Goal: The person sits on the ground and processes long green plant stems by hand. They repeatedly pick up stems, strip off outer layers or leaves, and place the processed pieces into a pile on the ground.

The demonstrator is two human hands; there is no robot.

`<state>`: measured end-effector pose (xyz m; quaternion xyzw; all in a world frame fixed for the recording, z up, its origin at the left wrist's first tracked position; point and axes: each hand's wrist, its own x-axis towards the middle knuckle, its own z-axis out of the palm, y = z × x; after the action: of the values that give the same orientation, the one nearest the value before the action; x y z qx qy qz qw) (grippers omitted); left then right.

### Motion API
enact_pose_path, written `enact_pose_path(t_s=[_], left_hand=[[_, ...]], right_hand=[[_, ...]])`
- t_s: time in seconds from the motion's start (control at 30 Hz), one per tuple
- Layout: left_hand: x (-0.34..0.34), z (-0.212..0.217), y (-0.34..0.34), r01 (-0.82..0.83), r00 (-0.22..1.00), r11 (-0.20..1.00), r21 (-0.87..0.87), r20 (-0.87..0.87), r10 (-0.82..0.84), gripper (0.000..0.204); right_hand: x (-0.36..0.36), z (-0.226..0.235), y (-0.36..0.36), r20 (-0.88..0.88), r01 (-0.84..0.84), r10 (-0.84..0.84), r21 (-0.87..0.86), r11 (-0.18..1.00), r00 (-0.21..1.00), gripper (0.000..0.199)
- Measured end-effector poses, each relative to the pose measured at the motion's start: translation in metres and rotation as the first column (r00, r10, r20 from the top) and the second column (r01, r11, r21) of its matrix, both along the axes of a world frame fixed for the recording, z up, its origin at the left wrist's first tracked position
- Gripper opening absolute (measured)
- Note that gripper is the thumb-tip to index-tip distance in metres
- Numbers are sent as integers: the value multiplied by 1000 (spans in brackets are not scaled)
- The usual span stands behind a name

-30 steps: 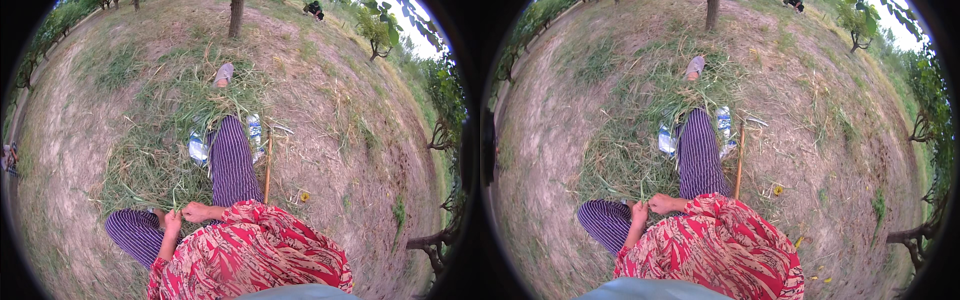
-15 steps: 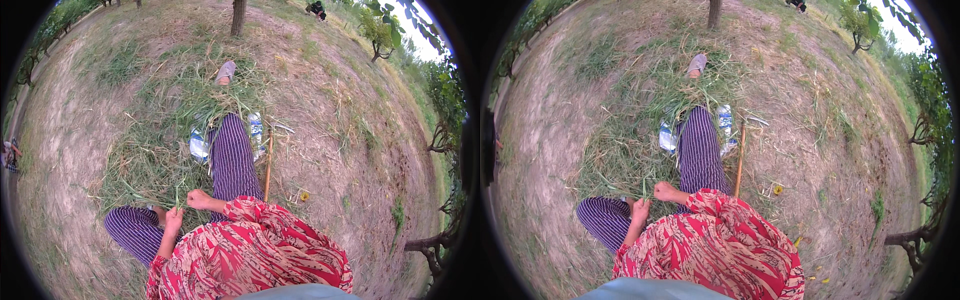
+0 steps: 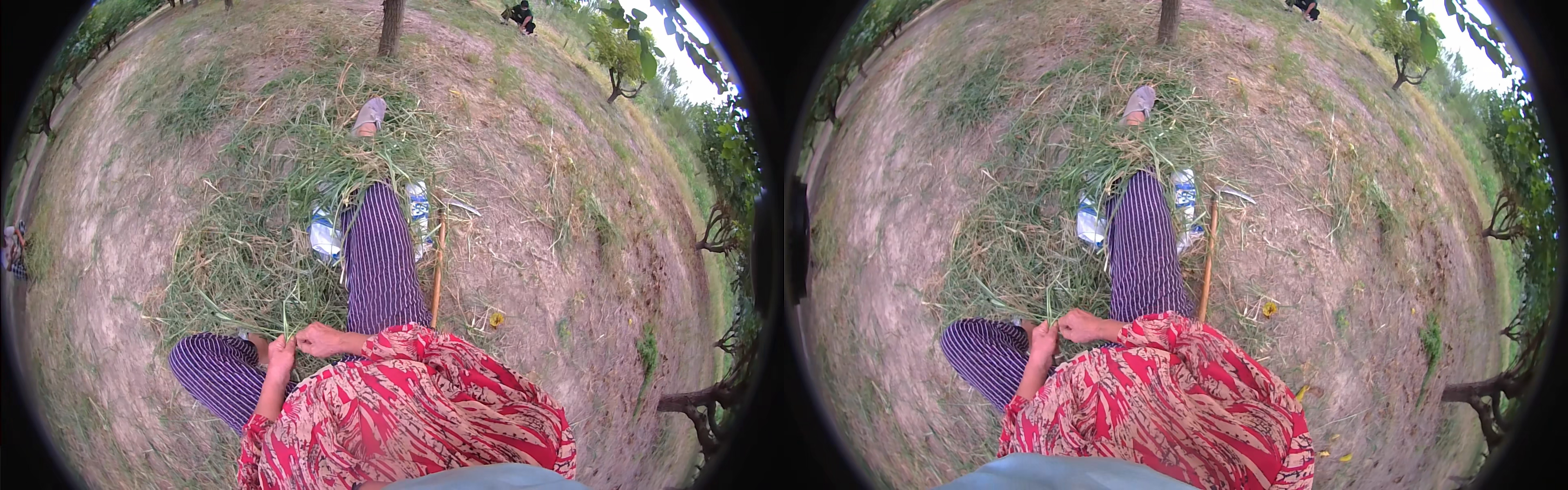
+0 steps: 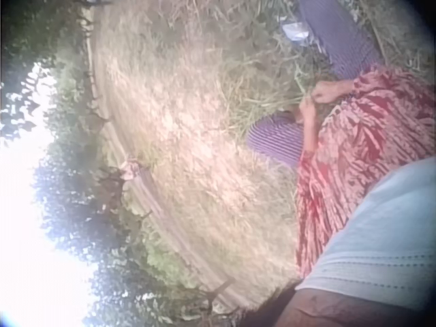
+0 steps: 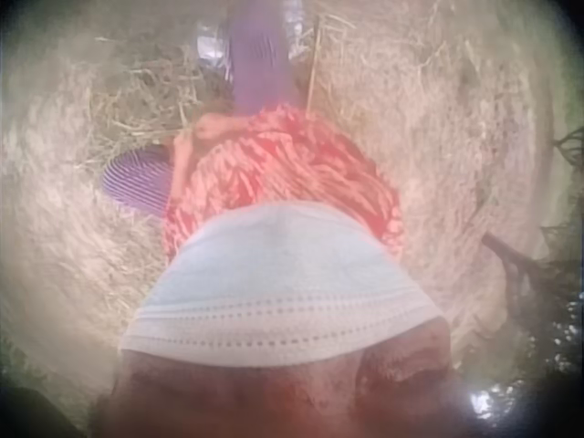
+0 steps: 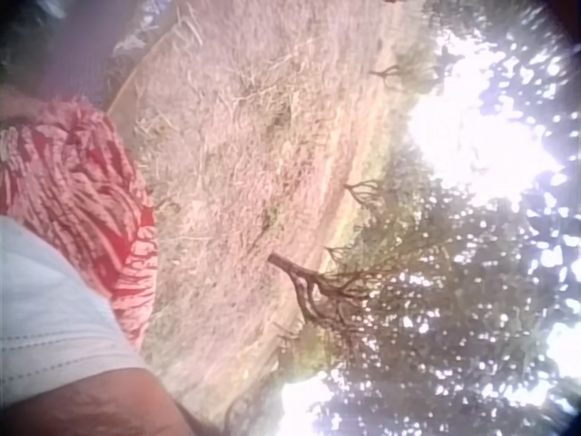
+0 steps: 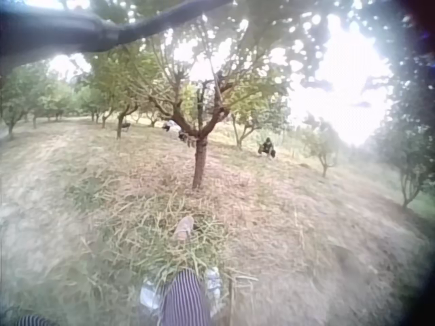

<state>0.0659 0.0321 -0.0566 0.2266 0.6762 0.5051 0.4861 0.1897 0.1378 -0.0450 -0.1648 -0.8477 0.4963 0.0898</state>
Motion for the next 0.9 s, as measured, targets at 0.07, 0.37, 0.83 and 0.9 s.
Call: enact_pose_path(t_s=[0.07,0.37,0.83,0.9], left_hand=[[-1,0,-1,70,998,993,-95,9,-69,17],[-4,-2,-2,-14,999,993,-119,30,18,16],[2,28,5,108,978,990,-86,186,-90,18],[3,30,-1,99,976,991,-90,205,-79,18]], right_hand=[[-2,-1,6,-31,131,-133,-55,990,991,15],[2,13,2,271,133,-165,132,982,948,18],[15,7,20,279,-88,-9,334,938,960,16],[11,6,17,201,9,-88,363,932,976,16]])
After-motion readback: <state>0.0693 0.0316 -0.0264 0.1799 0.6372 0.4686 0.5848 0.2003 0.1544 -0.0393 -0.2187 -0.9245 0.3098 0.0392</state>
